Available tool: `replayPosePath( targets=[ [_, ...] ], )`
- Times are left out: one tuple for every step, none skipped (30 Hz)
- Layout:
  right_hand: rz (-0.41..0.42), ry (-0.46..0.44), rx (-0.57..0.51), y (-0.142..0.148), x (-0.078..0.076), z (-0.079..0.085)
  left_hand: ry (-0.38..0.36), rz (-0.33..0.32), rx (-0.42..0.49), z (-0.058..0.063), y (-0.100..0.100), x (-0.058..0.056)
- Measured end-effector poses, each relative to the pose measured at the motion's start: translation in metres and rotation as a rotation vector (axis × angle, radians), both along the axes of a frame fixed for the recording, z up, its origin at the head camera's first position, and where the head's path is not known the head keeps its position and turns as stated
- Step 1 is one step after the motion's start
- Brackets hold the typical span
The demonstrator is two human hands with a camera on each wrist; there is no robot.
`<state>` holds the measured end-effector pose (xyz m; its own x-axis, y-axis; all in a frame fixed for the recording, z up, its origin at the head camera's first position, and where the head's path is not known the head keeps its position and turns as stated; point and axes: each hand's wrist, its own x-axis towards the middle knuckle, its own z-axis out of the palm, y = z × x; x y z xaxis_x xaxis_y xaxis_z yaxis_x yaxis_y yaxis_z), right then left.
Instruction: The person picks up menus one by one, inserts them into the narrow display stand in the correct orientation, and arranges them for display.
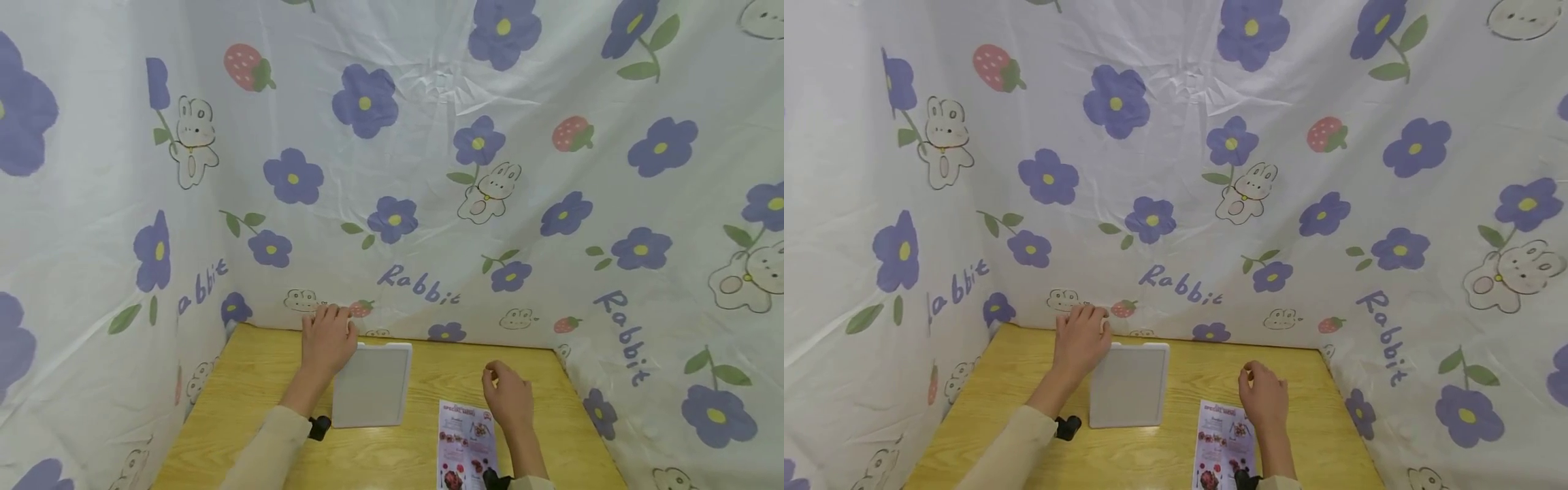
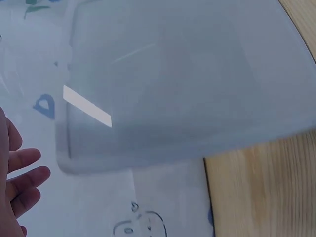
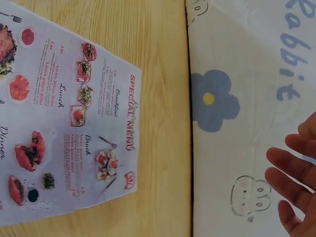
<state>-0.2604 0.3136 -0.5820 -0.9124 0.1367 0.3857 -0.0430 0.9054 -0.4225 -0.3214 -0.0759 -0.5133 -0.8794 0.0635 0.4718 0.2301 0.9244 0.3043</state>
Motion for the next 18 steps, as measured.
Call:
replayPosePath(
  targets=[
    [-0.012, -0.021, -0.006, 0.002, 0.002, -0.001, 0.005, -0.009, 0.007, 0.002, 0.007, 0.000],
    [-0.025, -0.049, -0.019, 0.004, 0.004, -0.002, 0.013, -0.020, 0.014, 0.005, 0.013, 0.000],
    [-0.035, -0.078, -0.036, 0.006, 0.006, -0.002, 0.021, -0.032, 0.022, 0.007, 0.020, 0.001],
    [-0.044, -0.106, -0.050, 0.008, 0.008, -0.003, 0.028, -0.044, 0.026, 0.009, 0.027, 0.001],
    [-0.056, -0.136, -0.063, 0.009, 0.010, -0.004, 0.030, -0.056, 0.029, 0.011, 0.033, 0.002],
    [-0.064, -0.161, -0.077, 0.011, 0.012, -0.005, 0.037, -0.068, 0.033, 0.013, 0.040, 0.002],
    [-0.071, -0.181, -0.088, 0.012, 0.013, -0.006, 0.043, -0.081, 0.037, 0.015, 0.047, 0.003],
    [-0.077, -0.197, -0.099, 0.014, 0.014, -0.008, 0.048, -0.093, 0.040, 0.016, 0.053, 0.003],
    [-0.083, -0.206, -0.100, 0.015, 0.016, -0.009, 0.052, -0.107, 0.045, 0.017, 0.060, 0.003],
    [-0.086, -0.218, -0.103, 0.017, 0.017, -0.010, 0.059, -0.119, 0.047, 0.018, 0.067, 0.003],
    [-0.092, -0.229, -0.108, 0.018, 0.018, -0.012, 0.060, -0.132, 0.049, 0.019, 0.073, 0.003],
    [-0.095, -0.241, -0.114, 0.018, 0.018, -0.013, 0.063, -0.144, 0.050, 0.020, 0.080, 0.004],
    [-0.101, -0.251, -0.113, 0.019, 0.018, -0.014, 0.065, -0.157, 0.049, 0.021, 0.086, 0.004],
    [-0.106, -0.263, -0.115, 0.020, 0.018, -0.016, 0.069, -0.169, 0.043, 0.021, 0.092, 0.005],
    [-0.111, -0.276, -0.119, 0.020, 0.018, -0.017, 0.072, -0.180, 0.038, 0.022, 0.098, 0.006],
    [-0.114, -0.288, -0.124, 0.020, 0.018, -0.019, 0.078, -0.192, 0.031, 0.023, 0.103, 0.007],
    [-0.121, -0.297, -0.129, 0.020, 0.017, -0.021, 0.080, -0.203, 0.027, 0.023, 0.107, 0.009],
    [-0.123, -0.307, -0.127, 0.020, 0.017, -0.024, 0.089, -0.212, 0.017, 0.024, 0.111, 0.011]
  ],
)
